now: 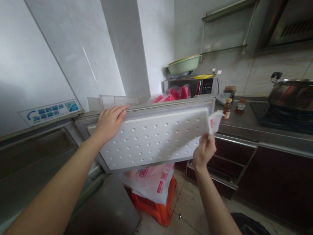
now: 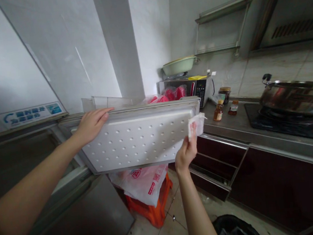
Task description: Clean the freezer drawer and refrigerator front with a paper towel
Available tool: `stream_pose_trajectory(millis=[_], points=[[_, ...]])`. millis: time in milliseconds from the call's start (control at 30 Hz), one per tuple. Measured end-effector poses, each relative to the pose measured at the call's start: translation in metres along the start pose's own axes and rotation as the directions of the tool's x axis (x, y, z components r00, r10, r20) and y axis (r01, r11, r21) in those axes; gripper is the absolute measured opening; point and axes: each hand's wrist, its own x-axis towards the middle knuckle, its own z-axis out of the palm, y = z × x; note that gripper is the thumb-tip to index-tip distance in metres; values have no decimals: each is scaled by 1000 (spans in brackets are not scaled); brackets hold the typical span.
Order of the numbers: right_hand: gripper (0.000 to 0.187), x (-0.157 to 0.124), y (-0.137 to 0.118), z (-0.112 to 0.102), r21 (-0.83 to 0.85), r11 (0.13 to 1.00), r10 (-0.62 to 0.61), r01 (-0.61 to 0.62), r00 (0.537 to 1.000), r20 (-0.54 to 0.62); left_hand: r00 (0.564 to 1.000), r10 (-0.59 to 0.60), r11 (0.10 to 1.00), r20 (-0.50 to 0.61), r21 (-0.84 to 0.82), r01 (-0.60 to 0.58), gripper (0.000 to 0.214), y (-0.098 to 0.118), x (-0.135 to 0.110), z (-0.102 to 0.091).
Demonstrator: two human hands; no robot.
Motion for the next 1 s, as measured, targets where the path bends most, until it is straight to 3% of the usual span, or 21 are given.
stream_pose_trajectory(millis=[67, 133, 267, 333, 500, 633, 733, 867, 933, 1000], points=[[43, -2, 10, 15, -21, 988, -150, 154, 979, 137, 1000, 1, 1000, -3, 3, -1, 49, 0, 0, 0], [46, -10, 17, 29, -30, 964, -252, 263, 946, 201, 1000, -1, 1000, -3, 3, 1, 49, 0, 0, 0], [58, -43, 12, 49, -17, 923, -361, 385, 880, 308, 1000, 4, 1000, -1, -5, -4, 48, 0, 0, 1], [61, -68, 1, 60, 13, 902, -399, 431, 824, 403, 1000, 9, 1000, -5, -3, -9, 48, 0, 0, 2], [56, -130, -32, 95, 73, 820, -475, 568, 603, 641, 1000, -3, 999, -2, -34, 3, 48, -1, 1, 0], [47, -149, -42, 111, 150, 706, -548, 692, 400, 734, 1000, -8, 997, 23, -70, 10, 48, 0, 3, -3], [45, -139, -38, 111, 241, 590, -620, 771, 240, 747, 999, -12, 998, 40, -66, 14, 49, 1, 5, -5], [42, -103, -24, 100, 380, 456, -678, 805, 38, 734, 999, -20, 999, 43, -47, 22, 48, 4, 4, -5], [41, -83, -17, 90, 433, 420, -681, 797, -39, 731, 999, -25, 999, 42, -41, 27, 48, 4, 4, -5], [42, -65, -9, 77, 449, 417, -661, 790, -75, 746, 999, -25, 999, 38, -38, 26, 48, 3, 3, -4]])
